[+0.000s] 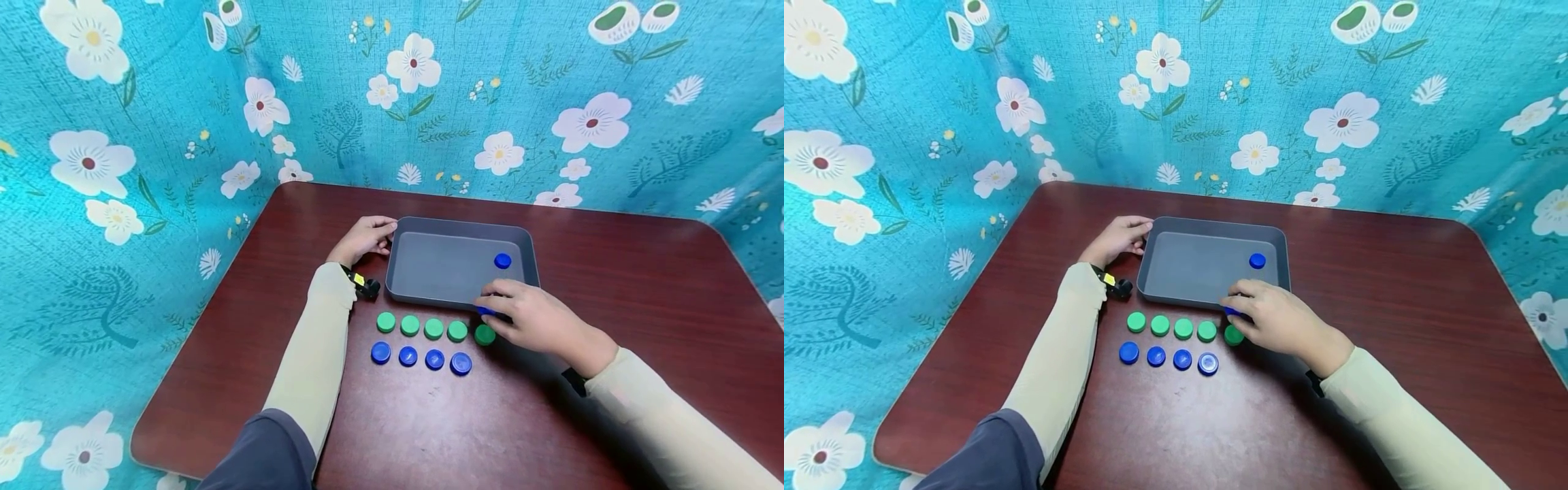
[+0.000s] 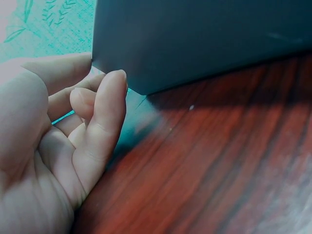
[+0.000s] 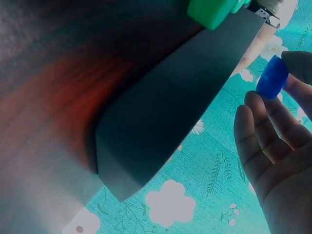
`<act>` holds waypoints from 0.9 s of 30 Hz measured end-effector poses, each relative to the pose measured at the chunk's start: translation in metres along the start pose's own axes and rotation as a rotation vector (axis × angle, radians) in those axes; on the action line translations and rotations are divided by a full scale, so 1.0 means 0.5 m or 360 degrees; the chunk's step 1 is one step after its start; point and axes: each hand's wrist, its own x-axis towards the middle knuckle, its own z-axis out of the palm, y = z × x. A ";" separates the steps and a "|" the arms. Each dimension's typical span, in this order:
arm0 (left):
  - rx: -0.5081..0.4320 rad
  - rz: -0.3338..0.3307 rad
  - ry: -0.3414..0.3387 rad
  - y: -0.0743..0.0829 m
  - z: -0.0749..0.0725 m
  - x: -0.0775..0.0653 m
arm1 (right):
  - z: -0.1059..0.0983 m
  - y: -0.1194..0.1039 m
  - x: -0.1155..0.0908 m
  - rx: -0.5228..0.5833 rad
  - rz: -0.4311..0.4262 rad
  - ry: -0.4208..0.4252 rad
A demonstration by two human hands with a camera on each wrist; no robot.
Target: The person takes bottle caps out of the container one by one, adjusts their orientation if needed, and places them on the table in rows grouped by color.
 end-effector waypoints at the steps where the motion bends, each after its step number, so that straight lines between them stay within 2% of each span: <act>1: -0.0001 0.0005 -0.0003 0.000 0.000 -0.001 | 0.001 -0.002 -0.003 0.0000 0.0002 -0.0002; 9: 0.0014 -0.0001 0.0010 -0.001 -0.001 0.000 | 0.011 -0.012 -0.021 0.0023 0.0007 -0.0014; 19: 0.0043 -0.0017 0.0027 0.003 -0.009 0.002 | 0.016 -0.023 -0.036 0.0055 0.0091 -0.0041; 27: 0.0020 -0.0034 0.0025 0.002 -0.001 -0.001 | 0.014 -0.032 -0.053 0.0074 0.0117 -0.0048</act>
